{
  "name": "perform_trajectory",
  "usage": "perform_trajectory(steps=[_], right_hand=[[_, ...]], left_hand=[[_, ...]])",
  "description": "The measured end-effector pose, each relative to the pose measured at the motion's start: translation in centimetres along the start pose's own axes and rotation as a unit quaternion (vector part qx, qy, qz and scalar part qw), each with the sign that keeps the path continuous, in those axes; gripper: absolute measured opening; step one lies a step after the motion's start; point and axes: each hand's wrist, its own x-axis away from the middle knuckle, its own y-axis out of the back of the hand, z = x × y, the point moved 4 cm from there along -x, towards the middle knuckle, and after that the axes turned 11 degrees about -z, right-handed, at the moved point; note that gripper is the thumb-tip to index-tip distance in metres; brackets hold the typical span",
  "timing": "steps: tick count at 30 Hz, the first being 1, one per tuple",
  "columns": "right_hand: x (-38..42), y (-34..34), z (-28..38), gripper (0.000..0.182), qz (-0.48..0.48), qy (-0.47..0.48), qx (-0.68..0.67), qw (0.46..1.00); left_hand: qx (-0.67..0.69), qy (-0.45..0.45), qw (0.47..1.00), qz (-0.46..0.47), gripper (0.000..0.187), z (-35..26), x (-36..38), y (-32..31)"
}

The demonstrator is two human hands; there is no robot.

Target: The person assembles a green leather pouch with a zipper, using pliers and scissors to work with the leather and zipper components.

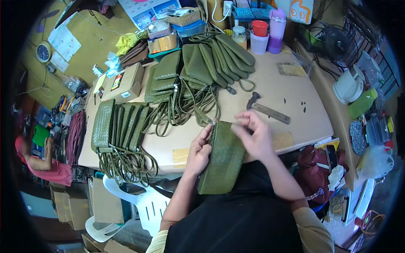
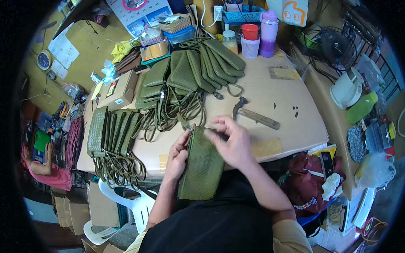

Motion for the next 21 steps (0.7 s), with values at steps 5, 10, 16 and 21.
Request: perform_trajectory(steps=[5,10,16,21], right_hand=[[2.8,-2.0,-1.0,0.076,0.03,0.028,-0.013,0.999],[2.6,-1.7,-0.2,0.069,0.034,-0.029,-0.075,0.996],[1.9,-1.3,0.3,0.026,-0.035,0.075,-0.041,0.996],[2.5,-0.7,0.8,0.023,0.027,0.037,-0.159,0.986]], left_hand=[[-0.075,-0.122,0.99,-0.002,0.07,-0.2,1.4,-1.3],[-0.054,-0.095,0.994,0.02,0.064,-0.4,2.1,-1.2],[-0.005,-0.104,0.991,0.083,0.056,0.5,2.3,-1.4],[-0.036,-0.115,0.992,0.023,0.05,-0.1,2.4,-2.0]])
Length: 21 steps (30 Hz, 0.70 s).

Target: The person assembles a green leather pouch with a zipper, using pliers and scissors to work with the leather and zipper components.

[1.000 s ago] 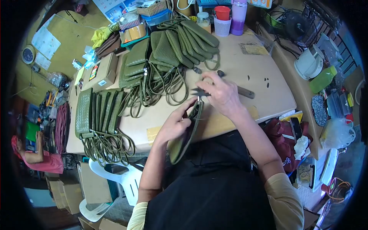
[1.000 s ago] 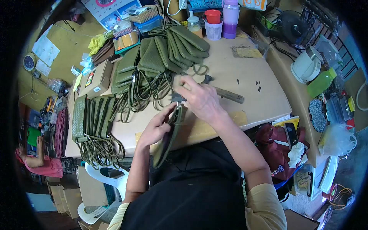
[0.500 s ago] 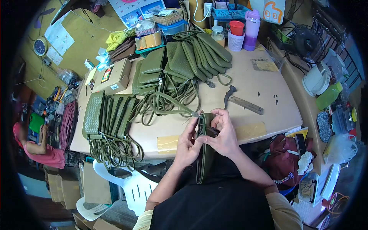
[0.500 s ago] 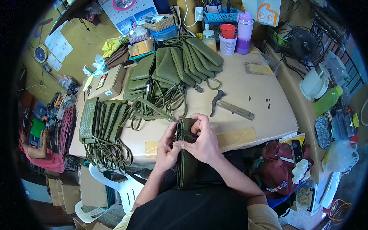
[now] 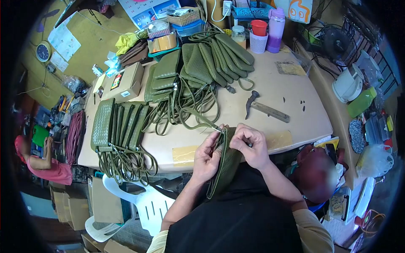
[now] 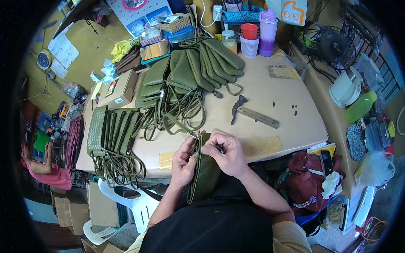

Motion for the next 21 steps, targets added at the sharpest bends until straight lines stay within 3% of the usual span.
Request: perform_trajectory(steps=[1,6,9,12,13,14,16,17,19,20,21], right_hand=[[0.5,0.0,-0.4,0.03,0.014,-0.071,-0.07,0.995],[1.0,0.1,0.4,0.032,0.072,-0.043,-0.064,0.994],[1.2,-0.5,1.7,0.026,0.073,0.003,0.056,0.996],[1.6,-1.3,1.3,0.025,0.098,-0.002,0.065,0.993],[1.8,-1.7,1.7,0.021,0.151,-0.009,0.067,0.986],[1.9,-2.5,2.0,0.02,0.245,0.101,-0.005,0.964],[3.9,-3.5,3.9,0.025,0.517,-0.033,-0.125,0.846],[4.2,-3.6,4.0,0.025,0.516,-0.034,-0.126,0.846],[3.0,-3.0,3.1,0.035,0.269,-0.076,0.003,0.96],[2.7,-2.1,2.9,0.049,0.134,-0.096,0.068,0.984],[2.0,-1.4,0.7,0.073,0.069,-0.046,0.151,0.985]], left_hand=[[0.0,0.001,1.0,-0.001,0.05,-0.1,-0.1,-0.1],[-0.072,-0.038,0.997,-0.003,0.053,-0.2,-0.1,-0.4],[-0.103,-0.063,0.989,-0.08,0.046,0.4,0.2,-0.3],[-0.136,-0.093,0.975,-0.152,0.04,0.5,0.1,-0.1],[-0.097,-0.09,0.977,-0.168,0.04,0.8,0.0,0.1],[-0.058,-0.087,0.978,-0.183,0.04,1.1,-0.1,0.3],[-0.144,-0.067,0.974,-0.16,0.045,1.5,-0.2,1.2],[-0.133,-0.069,0.975,-0.166,0.045,1.3,-0.2,1.5],[-0.123,-0.071,0.975,-0.172,0.044,0.8,-0.3,1.6],[-0.111,-0.077,0.975,-0.179,0.044,0.2,-0.2,1.4],[-0.098,-0.082,0.974,-0.184,0.043,-0.2,-0.1,1.3]])
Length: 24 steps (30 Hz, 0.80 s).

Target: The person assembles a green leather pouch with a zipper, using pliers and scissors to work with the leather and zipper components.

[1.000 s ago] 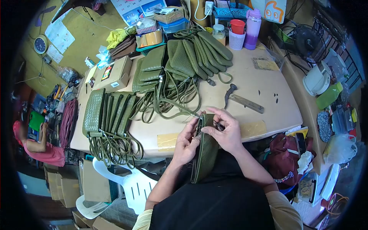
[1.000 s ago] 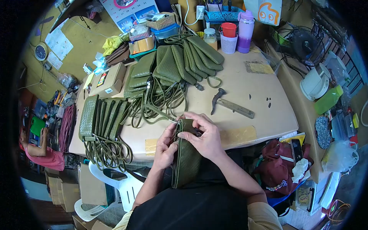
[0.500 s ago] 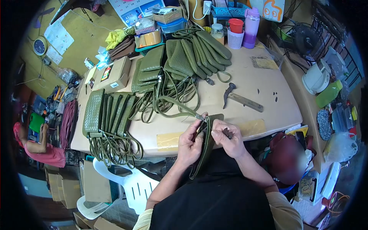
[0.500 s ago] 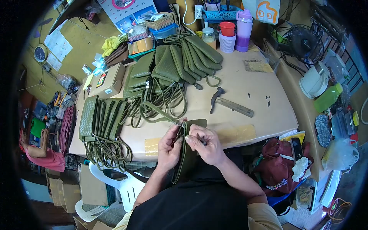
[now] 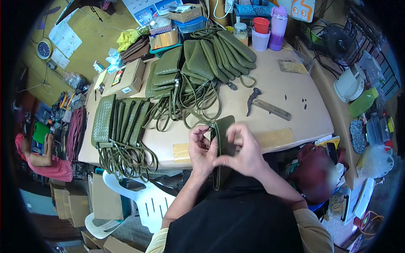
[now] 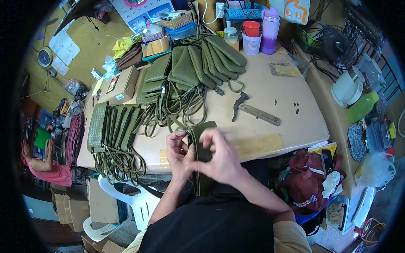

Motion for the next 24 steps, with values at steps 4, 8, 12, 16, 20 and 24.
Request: perform_trajectory(steps=[4,8,12,16,20,24], right_hand=[[-1.8,0.3,-0.9,0.068,-0.08,0.074,0.108,0.988],[-1.9,1.6,-1.4,0.035,-0.037,0.085,0.125,0.988],[-1.8,2.1,-1.1,0.031,-0.004,0.132,0.139,0.981],[-1.6,1.6,-2.3,0.028,0.075,0.086,0.04,0.993],[-0.9,0.7,-6.1,0.017,0.112,-0.053,0.004,0.992],[-0.5,0.0,-8.3,0.011,0.119,-0.208,-0.172,0.955]], left_hand=[[-0.035,-0.036,0.998,0.027,0.04,-0.5,0.3,-0.2],[-0.079,-0.043,0.995,0.053,0.032,-0.2,0.1,0.6],[-0.184,-0.035,0.975,0.121,0.03,-2.3,-0.7,1.2],[-0.189,0.02,0.961,0.203,0.027,-3.7,-1.7,1.6],[0.019,0.149,0.947,0.285,0.023,-0.2,-2.3,2.1],[0.184,0.269,0.901,0.285,0.02,3.8,-2.0,1.9]])
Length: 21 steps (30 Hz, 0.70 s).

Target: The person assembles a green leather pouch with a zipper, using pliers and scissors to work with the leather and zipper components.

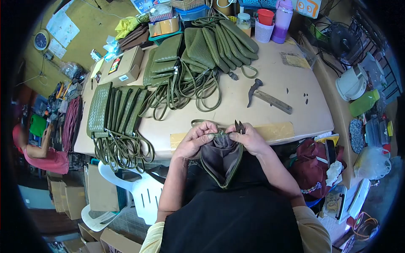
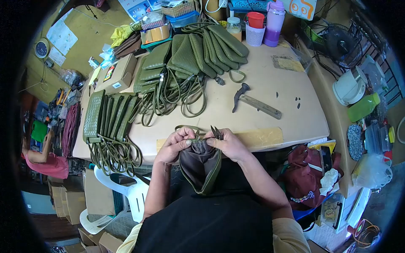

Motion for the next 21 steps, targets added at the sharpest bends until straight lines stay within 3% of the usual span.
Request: perform_trajectory(steps=[1,3,4,5,7,9,12,15,17,21], right_hand=[[-0.2,0.1,-0.4,0.011,0.005,-0.045,-0.059,0.997],[-0.4,0.7,-0.5,0.012,-0.02,-0.052,-0.02,0.998],[-0.5,0.9,-0.7,0.013,-0.021,-0.067,-0.009,0.997],[-0.5,1.0,-0.8,0.013,-0.022,-0.084,0.002,0.996],[-0.7,0.9,-0.8,0.013,-0.025,-0.079,0.016,0.996],[-1.0,0.9,-0.6,0.013,-0.025,-0.07,0.029,0.997],[-1.2,0.8,-0.5,0.013,0.006,-0.067,0.042,0.997],[-1.2,1.4,-0.9,0.013,-0.039,-0.069,0.037,0.996],[-0.9,1.4,-1.2,0.015,-0.02,-0.19,-0.102,0.976],[-0.8,1.6,-2.3,0.018,-0.026,-0.199,-0.124,0.972]], left_hand=[[0.001,0.002,1.0,0.001,0.02,0.2,0.2,0.1],[-0.154,-0.011,0.984,-0.094,0.028,-0.1,0.7,0.4],[-0.225,-0.059,0.961,-0.148,0.033,-1.1,1.2,0.0],[-0.224,-0.059,0.962,-0.146,0.033,-1.9,1.2,-0.7],[-0.464,-0.254,0.834,-0.158,0.035,-4.9,1.8,-2.6],[-0.48,-0.255,0.823,-0.168,0.033,-5.2,1.3,-4.0],[-0.569,-0.288,0.761,-0.118,0.026,-4.6,0.5,-5.4],[-0.545,-0.298,0.774,-0.119,0.021,-4.0,-0.1,-5.7],[-0.546,-0.318,0.765,-0.125,0.018,-3.7,-0.1,-6.2],[-0.52,-0.375,0.757,-0.128,0.01,-3.6,-0.3,-6.2]])
